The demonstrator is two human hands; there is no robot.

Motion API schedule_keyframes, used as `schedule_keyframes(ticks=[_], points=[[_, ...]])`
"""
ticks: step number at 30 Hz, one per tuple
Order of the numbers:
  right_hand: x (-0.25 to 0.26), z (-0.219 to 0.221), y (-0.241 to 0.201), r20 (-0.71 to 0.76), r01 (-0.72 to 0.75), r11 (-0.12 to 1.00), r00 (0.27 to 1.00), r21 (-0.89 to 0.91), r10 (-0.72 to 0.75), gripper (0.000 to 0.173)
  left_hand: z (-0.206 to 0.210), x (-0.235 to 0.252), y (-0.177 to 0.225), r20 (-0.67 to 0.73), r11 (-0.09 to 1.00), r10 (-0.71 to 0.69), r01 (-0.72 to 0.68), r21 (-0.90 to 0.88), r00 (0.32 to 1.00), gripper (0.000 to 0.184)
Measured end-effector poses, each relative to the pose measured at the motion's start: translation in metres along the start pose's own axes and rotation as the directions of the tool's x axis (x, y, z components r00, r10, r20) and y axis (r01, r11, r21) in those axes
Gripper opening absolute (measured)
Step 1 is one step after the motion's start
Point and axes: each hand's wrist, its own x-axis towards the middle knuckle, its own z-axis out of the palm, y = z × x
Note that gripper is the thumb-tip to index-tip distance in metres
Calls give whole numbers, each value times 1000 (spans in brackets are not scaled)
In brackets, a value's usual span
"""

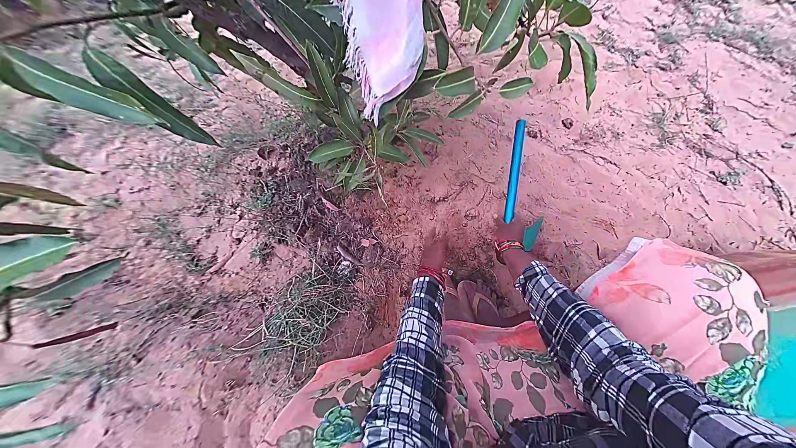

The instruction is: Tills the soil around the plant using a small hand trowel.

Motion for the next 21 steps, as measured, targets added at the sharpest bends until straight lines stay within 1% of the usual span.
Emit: schedule_keyframes(ticks=[2, 3, 5, 7, 8, 9, 11, 14, 15, 18, 19, 21], points=[[-10, -13, -32, 38, 117, 993, 992, -5, -117, 53, 2, -12, 45, 19, 984, 146, -144, -102, 989, 59], [-15, -22, -46, 79, 172, 984, 983, -45, -168, 53, 9, -15, 67, 48, 967, 190, -179, -180, 981, 58], [-30, -35, -55, 187, 255, 953, 956, -164, -224, 54, 27, -22, 102, 147, 949, 214, -170, -266, 966, 61], [-44, -37, -39, 247, 291, 917, 943, -275, -225, 50, 51, -21, 125, 210, 962, 179, -126, -244, 961, 64], [-53, -36, -25, 258, 272, 914, 946, -302, -196, 49, 64, -16, 127, 195, 972, 139, -95, -216, 971, 65], [-61, -35, -12, 269, 240, 919, 951, -314, -156, 48, 75, -10, 122, 158, 979, 85, -52, -199, 984, 63], [-78, -37, 10, 344, 161, 928, 938, -335, -38, 49, 91, 0, 96, 140, 975, -18, 49, -219, 990, 53], [-86, -44, 31, 485, 118, 922, 871, -368, 82, 50, 109, 1, 50, 140, 932, -137, 176, -318, 981, 33], [-85, -44, 36, 522, 108, 919, 845, -379, 116, 53, 112, 2, 36, 133, 918, -172, 207, -338, 976, 27], [-70, -38, 50, 602, 133, 899, 782, -418, 164, 55, 114, 12, 11, 122, 848, -287, 311, -429, 950, 19], [-63, -35, 52, 613, 145, 894, 772, -424, 166, 56, 113, 18, 7, 118, 829, -312, 331, -451, 943, 19], [-49, -32, 55, 610, 162, 888, 777, -430, 154, 56, 115, 29, 3, 113, 823, -318, 334, -459, 941, 20]])
